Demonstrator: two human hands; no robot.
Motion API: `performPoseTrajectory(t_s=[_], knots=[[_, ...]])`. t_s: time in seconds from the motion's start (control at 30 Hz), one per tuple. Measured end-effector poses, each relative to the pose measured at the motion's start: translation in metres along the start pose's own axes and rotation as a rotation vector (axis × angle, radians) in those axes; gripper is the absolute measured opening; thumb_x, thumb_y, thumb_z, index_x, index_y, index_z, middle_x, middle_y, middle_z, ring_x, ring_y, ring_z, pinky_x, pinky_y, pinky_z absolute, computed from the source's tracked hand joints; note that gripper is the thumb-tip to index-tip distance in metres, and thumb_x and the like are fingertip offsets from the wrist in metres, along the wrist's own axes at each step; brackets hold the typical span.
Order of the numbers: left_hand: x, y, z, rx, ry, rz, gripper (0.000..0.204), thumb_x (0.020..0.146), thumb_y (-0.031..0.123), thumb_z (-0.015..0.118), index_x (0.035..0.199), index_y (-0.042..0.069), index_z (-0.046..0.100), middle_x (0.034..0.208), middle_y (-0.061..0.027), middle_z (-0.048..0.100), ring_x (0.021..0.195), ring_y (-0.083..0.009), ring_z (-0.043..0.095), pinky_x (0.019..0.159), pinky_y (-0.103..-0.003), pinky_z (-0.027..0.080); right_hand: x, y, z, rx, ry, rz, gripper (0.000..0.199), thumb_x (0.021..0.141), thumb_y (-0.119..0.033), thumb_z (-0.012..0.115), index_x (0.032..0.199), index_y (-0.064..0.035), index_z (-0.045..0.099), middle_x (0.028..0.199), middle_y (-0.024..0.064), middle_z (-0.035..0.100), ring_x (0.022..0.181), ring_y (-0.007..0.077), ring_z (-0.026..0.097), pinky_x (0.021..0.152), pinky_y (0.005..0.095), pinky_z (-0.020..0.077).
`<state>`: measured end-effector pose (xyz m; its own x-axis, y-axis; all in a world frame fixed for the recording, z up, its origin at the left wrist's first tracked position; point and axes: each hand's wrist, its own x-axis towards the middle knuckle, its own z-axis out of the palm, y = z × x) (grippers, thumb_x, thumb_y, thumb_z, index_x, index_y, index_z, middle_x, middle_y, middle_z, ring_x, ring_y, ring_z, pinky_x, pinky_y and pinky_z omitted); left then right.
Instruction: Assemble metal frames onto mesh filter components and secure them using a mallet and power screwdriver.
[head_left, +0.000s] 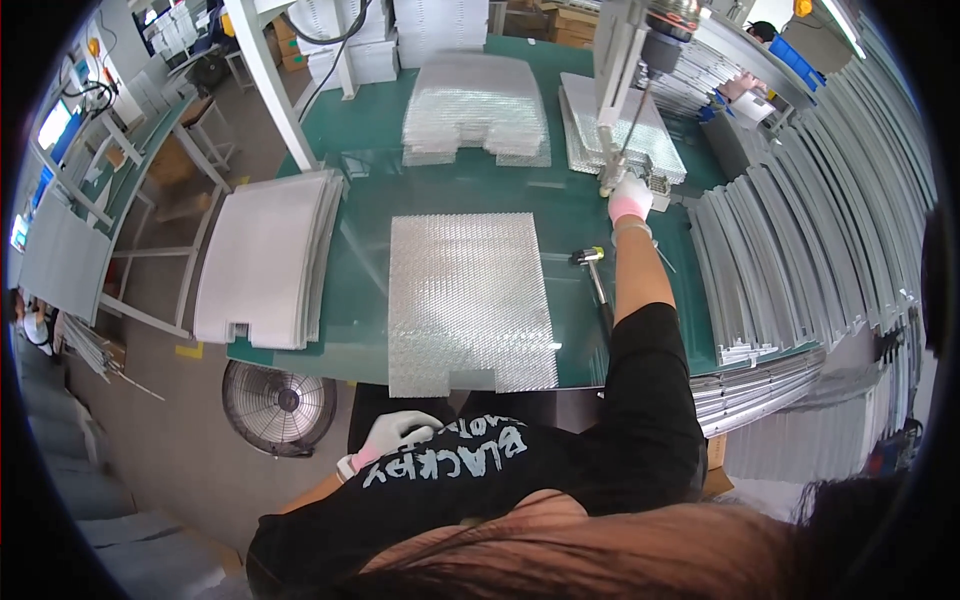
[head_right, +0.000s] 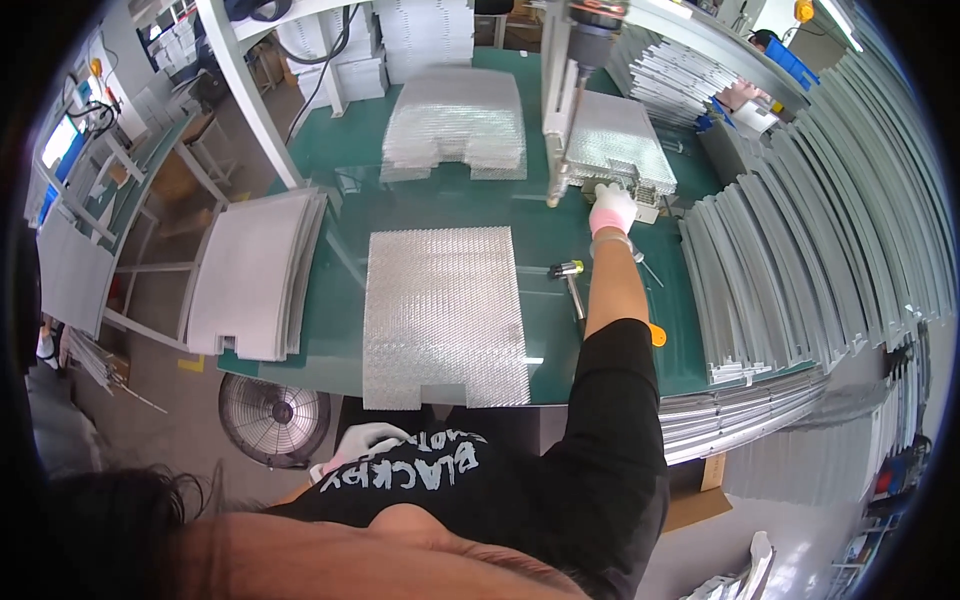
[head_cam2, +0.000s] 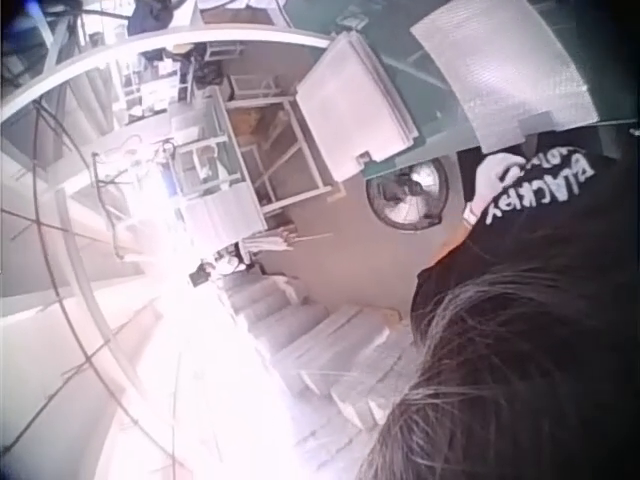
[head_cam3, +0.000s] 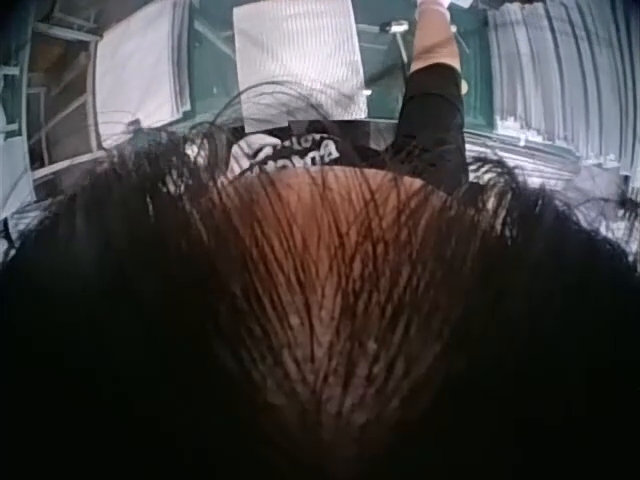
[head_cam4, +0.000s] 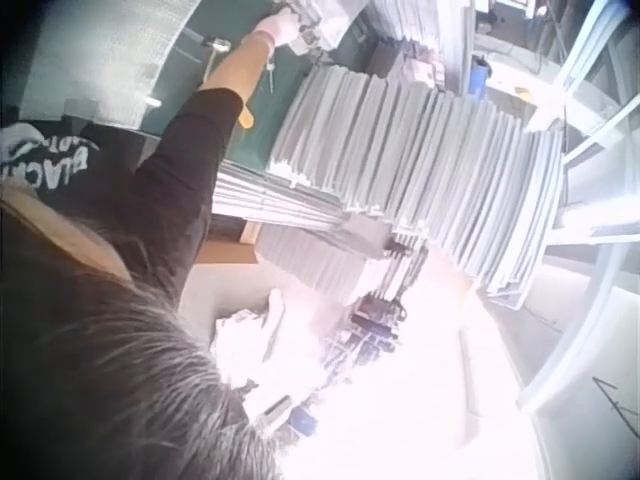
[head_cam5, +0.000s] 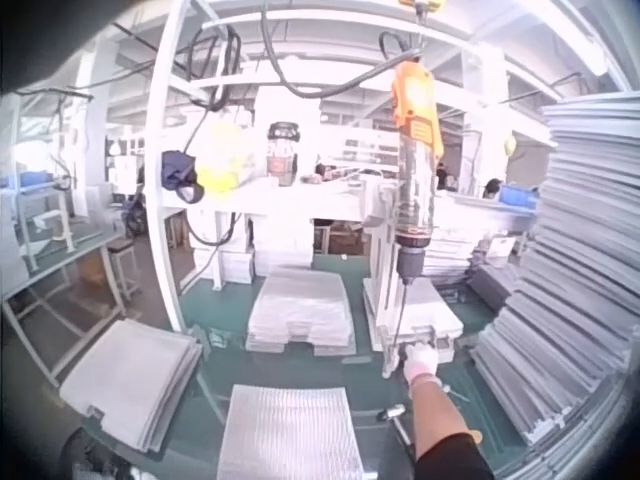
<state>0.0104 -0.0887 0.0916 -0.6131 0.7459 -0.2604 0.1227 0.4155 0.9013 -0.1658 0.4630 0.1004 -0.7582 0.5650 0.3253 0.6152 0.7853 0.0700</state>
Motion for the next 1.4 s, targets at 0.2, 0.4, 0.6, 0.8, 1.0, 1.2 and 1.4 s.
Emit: performPoseTrajectory(t_s=[0.2, 0.4, 0.6, 0.8, 1.0, 1.2, 1.4], knots=[[0.047, -0.058, 0.039, -1.084, 0.103, -0.422, 0.048, 0.099, 0.032, 0.054, 0.127, -0.006, 0.044, 0.125, -0.0213, 0.054, 0.113, -0.03, 0.057, 0.096, -0.042, 0.047, -0.072, 0.001, -0.022, 0.586, 0.217, -0.194, 0.02, 0.09, -0.014, 0.059, 0.105, -0.0032, 0.052, 0.087, 0.02, 0.065, 0.084, 0.0363, 0.066, 0.071, 0.0427, 0.0533], [0.05, -0.064, 0.057, -1.22, 0.223, -0.231, 0.032, 0.1, 0.02, 0.051, 0.122, -0.003, 0.047, 0.119, -0.021, 0.057, 0.106, -0.0285, 0.06, 0.092, -0.041, 0.05, -0.321, -0.054, -0.141, 1.269, -0.871, -0.242, 0.03, 0.091, -0.005, 0.056, 0.118, 0.0045, 0.049, 0.094, 0.0098, 0.068, 0.085, 0.0175, 0.068, 0.076, 0.0305, 0.0547], [0.049, -0.073, 0.066, -1.273, 0.169, -0.154, 0.026, 0.101, 0.019, 0.047, 0.115, -0.003, 0.049, 0.119, -0.0236, 0.058, 0.11, -0.0314, 0.059, 0.096, -0.043, 0.048, -0.467, -0.099, -0.042, 2.243, -1.033, 0.681, 0.026, 0.099, -0.019, 0.053, 0.12, -0.0036, 0.05, 0.108, 0.0075, 0.061, 0.086, 0.0136, 0.062, 0.077, 0.0315, 0.0561], [0.04, -0.07, 0.074, -1.225, 0.164, -0.203, 0.023, 0.101, 0.021, 0.049, 0.107, -0.001, 0.055, 0.115, -0.0207, 0.06, 0.109, -0.0294, 0.061, 0.096, -0.043, 0.049, -0.451, -0.109, -0.059, 2.171, -0.858, 0.644, 0.024, 0.1, -0.018, 0.051, 0.117, -0.0013, 0.051, 0.102, 0.0086, 0.064, 0.078, 0.0142, 0.062, 0.072, 0.0311, 0.0564], [0.037, -0.06, 0.068, -1.207, 0.163, -0.19, 0.033, 0.1, 0.021, 0.053, 0.116, -0.006, 0.058, 0.113, -0.014, 0.064, 0.103, -0.0238, 0.064, 0.092, -0.037, 0.051, -0.451, -0.108, -0.062, 2.09, -0.823, 0.641, 0.024, 0.099, -0.017, 0.053, 0.116, -0.0002, 0.051, 0.1, 0.0098, 0.065, 0.072, 0.0131, 0.063, 0.067, 0.0296, 0.0568], [0.038, -0.062, 0.071, -1.068, 0.084, -0.186, 0.033, 0.101, 0.027, 0.051, 0.116, -0.002, 0.059, 0.112, -0.009, 0.065, 0.099, -0.0171, 0.063, 0.09, -0.031, 0.049, -0.441, -0.11, -0.076, 1.903, -0.8, 0.461, 0.025, 0.098, -0.02, 0.054, 0.113, 0.0006, 0.053, 0.092, 0.0065, 0.065, 0.072, 0.0109, 0.062, 0.065, 0.0258, 0.0545], [0.051, -0.059, 0.069, -0.638, 0.008, -0.266, 0.034, 0.099, 0.031, 0.055, 0.11, 0.0, 0.063, 0.094, -0.005, 0.066, 0.072, -0.0105, 0.061, 0.065, -0.023, 0.049, -0.444, -0.105, -0.057, 1.804, -0.529, 0.733, 0.023, 0.097, -0.024, 0.056, 0.1, -0.0012, 0.059, 0.081, 0.0024, 0.062, 0.064, 0.0092, 0.057, 0.059, 0.0222, 0.0478]])
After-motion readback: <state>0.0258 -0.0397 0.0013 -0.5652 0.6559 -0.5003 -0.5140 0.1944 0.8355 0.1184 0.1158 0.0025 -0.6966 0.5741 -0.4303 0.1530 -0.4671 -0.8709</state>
